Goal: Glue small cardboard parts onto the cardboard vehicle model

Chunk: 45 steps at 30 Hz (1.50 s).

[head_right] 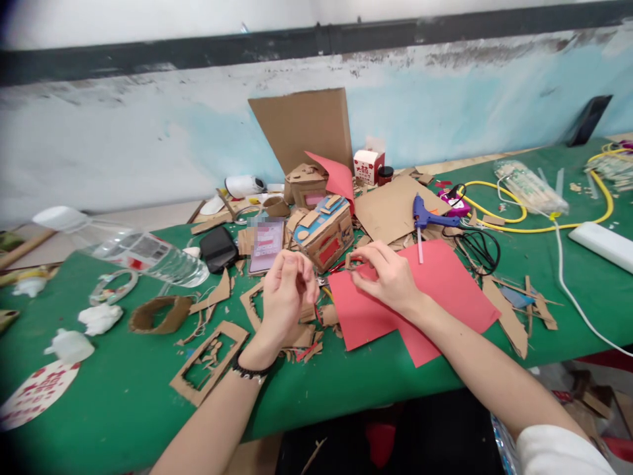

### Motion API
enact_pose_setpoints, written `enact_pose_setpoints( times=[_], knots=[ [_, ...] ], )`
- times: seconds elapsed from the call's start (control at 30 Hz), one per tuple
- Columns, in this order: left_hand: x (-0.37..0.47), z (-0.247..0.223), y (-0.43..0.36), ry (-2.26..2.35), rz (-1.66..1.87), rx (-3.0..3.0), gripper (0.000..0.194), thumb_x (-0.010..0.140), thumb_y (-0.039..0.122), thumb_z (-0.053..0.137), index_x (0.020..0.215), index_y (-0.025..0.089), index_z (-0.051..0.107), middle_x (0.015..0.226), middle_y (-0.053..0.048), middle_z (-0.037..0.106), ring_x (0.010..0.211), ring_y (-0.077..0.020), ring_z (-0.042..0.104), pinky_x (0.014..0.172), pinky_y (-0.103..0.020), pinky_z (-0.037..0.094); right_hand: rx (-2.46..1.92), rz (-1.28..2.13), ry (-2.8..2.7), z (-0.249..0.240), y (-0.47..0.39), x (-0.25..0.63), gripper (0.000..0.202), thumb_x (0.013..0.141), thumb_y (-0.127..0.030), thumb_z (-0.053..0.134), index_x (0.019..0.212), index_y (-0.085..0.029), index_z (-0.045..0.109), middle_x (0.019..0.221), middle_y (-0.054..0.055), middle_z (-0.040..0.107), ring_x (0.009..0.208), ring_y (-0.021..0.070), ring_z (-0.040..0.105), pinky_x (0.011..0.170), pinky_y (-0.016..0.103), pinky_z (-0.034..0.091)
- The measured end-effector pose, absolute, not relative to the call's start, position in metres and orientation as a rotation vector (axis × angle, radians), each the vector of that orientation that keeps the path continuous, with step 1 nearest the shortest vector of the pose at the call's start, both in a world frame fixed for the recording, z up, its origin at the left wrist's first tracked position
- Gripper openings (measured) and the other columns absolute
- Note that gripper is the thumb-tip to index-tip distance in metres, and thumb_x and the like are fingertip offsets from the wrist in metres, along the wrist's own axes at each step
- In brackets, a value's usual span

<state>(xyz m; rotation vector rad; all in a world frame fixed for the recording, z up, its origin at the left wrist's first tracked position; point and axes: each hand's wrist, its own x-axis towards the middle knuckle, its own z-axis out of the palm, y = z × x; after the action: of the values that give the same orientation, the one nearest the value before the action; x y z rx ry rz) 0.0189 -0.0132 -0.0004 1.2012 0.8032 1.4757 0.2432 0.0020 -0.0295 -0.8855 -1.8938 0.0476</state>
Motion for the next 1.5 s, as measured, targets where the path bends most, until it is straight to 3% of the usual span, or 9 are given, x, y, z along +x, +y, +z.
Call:
enact_pose_setpoints(
  times=[0.1, 0.17, 0.3, 0.37, 0.5, 1.07, 1.23, 1.4, 1.5],
  knots=[
    [0.019, -0.004, -0.015, 0.810, 1.437, 1.224, 0.056, 0.107, 0.065, 0.066, 0.078, 0.022, 0.045, 0.063, 0.010, 0.046, 0.033, -0.0041, 0.045, 0.036, -0.018, 0.041, -0.863, 0.022, -1.904, -0.029, 0.001, 0.243, 0.030, 0.097, -0.017, 0.076, 0.126, -0.025, 0.071, 0.108, 0.007, 0.077, 0.077, 0.0175, 0.071, 0.068, 0.033, 0.063],
    [0.019, -0.006, -0.015, 0.818, 1.431, 1.268, 0.055, 0.105, 0.064, 0.069, 0.078, 0.021, 0.048, 0.063, 0.009, 0.051, 0.033, -0.0043, 0.046, 0.036, -0.018, 0.041, -0.842, 0.004, -1.915, -0.029, 0.000, 0.243, 0.032, 0.097, -0.017, 0.077, 0.127, -0.025, 0.070, 0.108, 0.007, 0.077, 0.079, 0.0183, 0.072, 0.070, 0.033, 0.064],
    [0.021, -0.005, -0.016, 0.884, 1.435, 1.373, 0.034, 0.100, 0.049, 0.082, 0.109, 0.020, 0.067, 0.101, -0.002, 0.076, 0.041, -0.0028, 0.057, 0.040, -0.018, 0.048, -0.818, -0.049, -1.954, -0.028, -0.001, 0.243, 0.033, 0.098, -0.019, 0.077, 0.130, -0.025, 0.070, 0.109, 0.008, 0.079, 0.080, 0.0191, 0.074, 0.066, 0.032, 0.064],
    [0.021, -0.004, -0.017, 0.925, 1.418, 1.471, 0.036, 0.101, 0.044, 0.082, 0.127, 0.022, 0.070, 0.123, -0.008, 0.076, 0.048, -0.0030, 0.062, 0.045, -0.018, 0.052, -0.804, -0.093, -1.966, -0.027, -0.001, 0.243, 0.033, 0.099, -0.019, 0.076, 0.131, -0.025, 0.069, 0.110, 0.008, 0.079, 0.082, 0.0193, 0.075, 0.063, 0.031, 0.062],
    [0.021, -0.008, -0.019, 0.955, 1.444, 1.818, 0.033, 0.100, 0.036, 0.083, 0.130, 0.023, 0.076, 0.140, -0.013, 0.068, 0.064, -0.0047, 0.067, 0.058, -0.020, 0.061, -0.781, -0.181, -1.985, -0.026, -0.003, 0.243, 0.034, 0.100, -0.020, 0.077, 0.132, -0.026, 0.068, 0.110, 0.008, 0.080, 0.090, 0.0216, 0.078, 0.066, 0.032, 0.062],
    [0.024, -0.014, -0.020, 0.969, 1.579, 2.321, 0.022, 0.100, 0.016, 0.081, 0.120, 0.025, 0.081, 0.129, -0.010, 0.071, 0.095, -0.0166, 0.075, 0.069, -0.026, 0.066, -0.759, -0.238, -1.999, -0.026, -0.005, 0.242, 0.030, 0.100, -0.021, 0.076, 0.129, -0.021, 0.067, 0.109, 0.010, 0.082, 0.094, 0.0236, 0.080, 0.072, 0.034, 0.066],
    [0.025, -0.014, -0.020, 0.912, 1.617, 2.393, 0.020, 0.101, 0.012, 0.078, 0.115, 0.025, 0.081, 0.130, -0.009, 0.071, 0.075, -0.0089, 0.068, 0.067, -0.025, 0.064, -0.767, -0.212, -1.988, -0.026, -0.005, 0.241, 0.030, 0.100, -0.020, 0.076, 0.129, -0.021, 0.068, 0.110, 0.010, 0.082, 0.093, 0.0229, 0.081, 0.072, 0.033, 0.067],
    [0.024, -0.012, -0.020, 0.911, 1.744, 2.331, 0.017, 0.100, 0.011, 0.079, 0.112, 0.024, 0.079, 0.123, -0.007, 0.074, 0.097, -0.0166, 0.076, 0.077, -0.027, 0.067, -0.773, -0.267, -1.980, -0.026, -0.004, 0.241, 0.028, 0.101, -0.022, 0.077, 0.128, -0.021, 0.068, 0.107, 0.010, 0.082, 0.093, 0.0228, 0.080, 0.072, 0.033, 0.065],
    [0.024, -0.013, -0.021, 0.987, 1.665, 2.040, 0.008, 0.104, 0.020, 0.077, 0.112, 0.023, 0.076, 0.121, -0.007, 0.076, 0.080, -0.0126, 0.075, 0.067, -0.025, 0.064, -0.761, -0.332, -1.999, -0.025, -0.005, 0.241, 0.030, 0.101, -0.021, 0.077, 0.128, -0.021, 0.066, 0.106, 0.009, 0.082, 0.092, 0.0224, 0.079, 0.072, 0.033, 0.063]
  ],
)
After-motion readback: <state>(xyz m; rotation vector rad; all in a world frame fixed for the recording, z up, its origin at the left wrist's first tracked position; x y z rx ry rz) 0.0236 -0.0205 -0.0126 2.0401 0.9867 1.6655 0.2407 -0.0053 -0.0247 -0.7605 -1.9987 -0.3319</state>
